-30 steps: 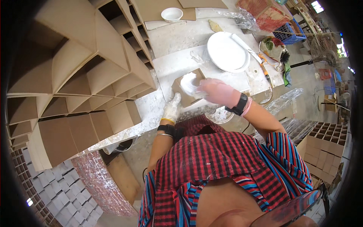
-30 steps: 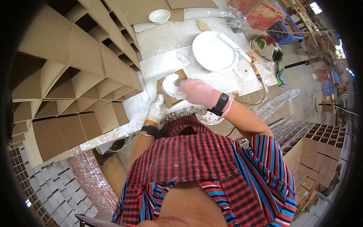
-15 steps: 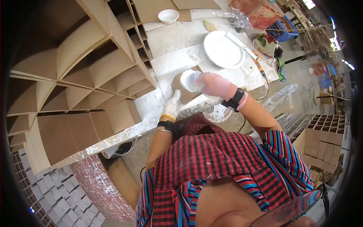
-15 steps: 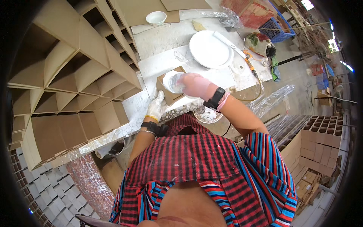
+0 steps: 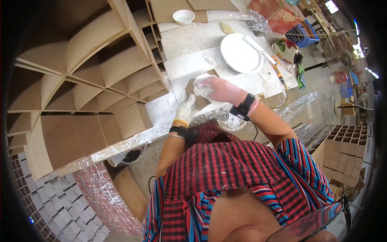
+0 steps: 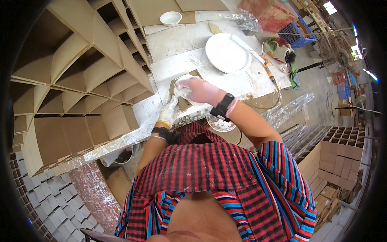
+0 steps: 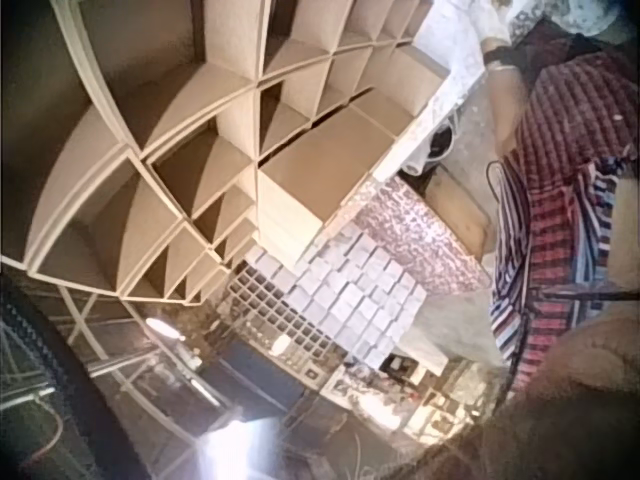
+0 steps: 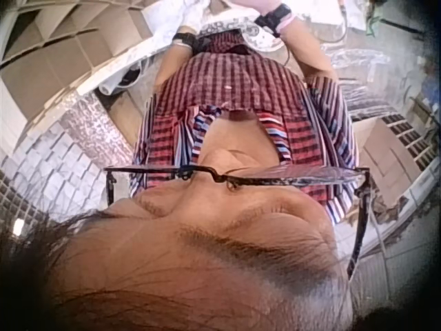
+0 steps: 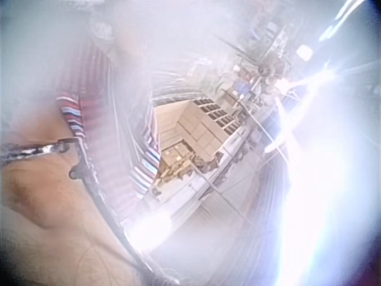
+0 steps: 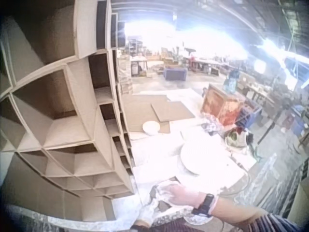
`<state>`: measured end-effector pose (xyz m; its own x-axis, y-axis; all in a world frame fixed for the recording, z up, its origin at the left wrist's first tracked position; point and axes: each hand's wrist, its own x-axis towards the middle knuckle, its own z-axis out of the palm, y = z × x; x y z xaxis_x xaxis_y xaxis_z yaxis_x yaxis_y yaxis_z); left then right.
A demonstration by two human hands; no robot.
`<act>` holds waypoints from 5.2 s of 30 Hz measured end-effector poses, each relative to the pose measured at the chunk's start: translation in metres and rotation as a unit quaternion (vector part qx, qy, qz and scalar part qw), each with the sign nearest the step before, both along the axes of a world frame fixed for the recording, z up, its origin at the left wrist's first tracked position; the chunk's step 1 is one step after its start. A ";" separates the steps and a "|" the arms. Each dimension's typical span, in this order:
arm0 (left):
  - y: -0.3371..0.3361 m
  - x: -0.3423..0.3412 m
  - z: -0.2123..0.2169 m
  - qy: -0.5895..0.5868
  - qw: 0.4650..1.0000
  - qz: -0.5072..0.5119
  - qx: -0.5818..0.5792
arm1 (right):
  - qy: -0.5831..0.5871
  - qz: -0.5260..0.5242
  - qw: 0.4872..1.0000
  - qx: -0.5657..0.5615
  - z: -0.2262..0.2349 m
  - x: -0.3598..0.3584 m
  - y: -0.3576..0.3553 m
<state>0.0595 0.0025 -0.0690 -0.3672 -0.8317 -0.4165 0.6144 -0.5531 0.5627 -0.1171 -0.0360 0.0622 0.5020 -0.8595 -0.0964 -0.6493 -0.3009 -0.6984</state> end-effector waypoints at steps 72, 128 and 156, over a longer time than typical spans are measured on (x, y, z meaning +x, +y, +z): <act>0.004 0.005 -0.012 -0.050 0.999 -0.017 -0.006 | 0.001 -0.235 0.972 -0.024 -0.012 -0.066 0.057; -0.002 -0.007 -0.002 -0.085 0.996 -0.021 0.025 | 0.196 0.184 0.954 -0.134 0.003 -0.012 0.002; -0.004 -0.004 -0.024 -0.097 0.995 -0.029 0.019 | 0.512 0.075 0.833 -0.197 -0.005 -0.004 -0.036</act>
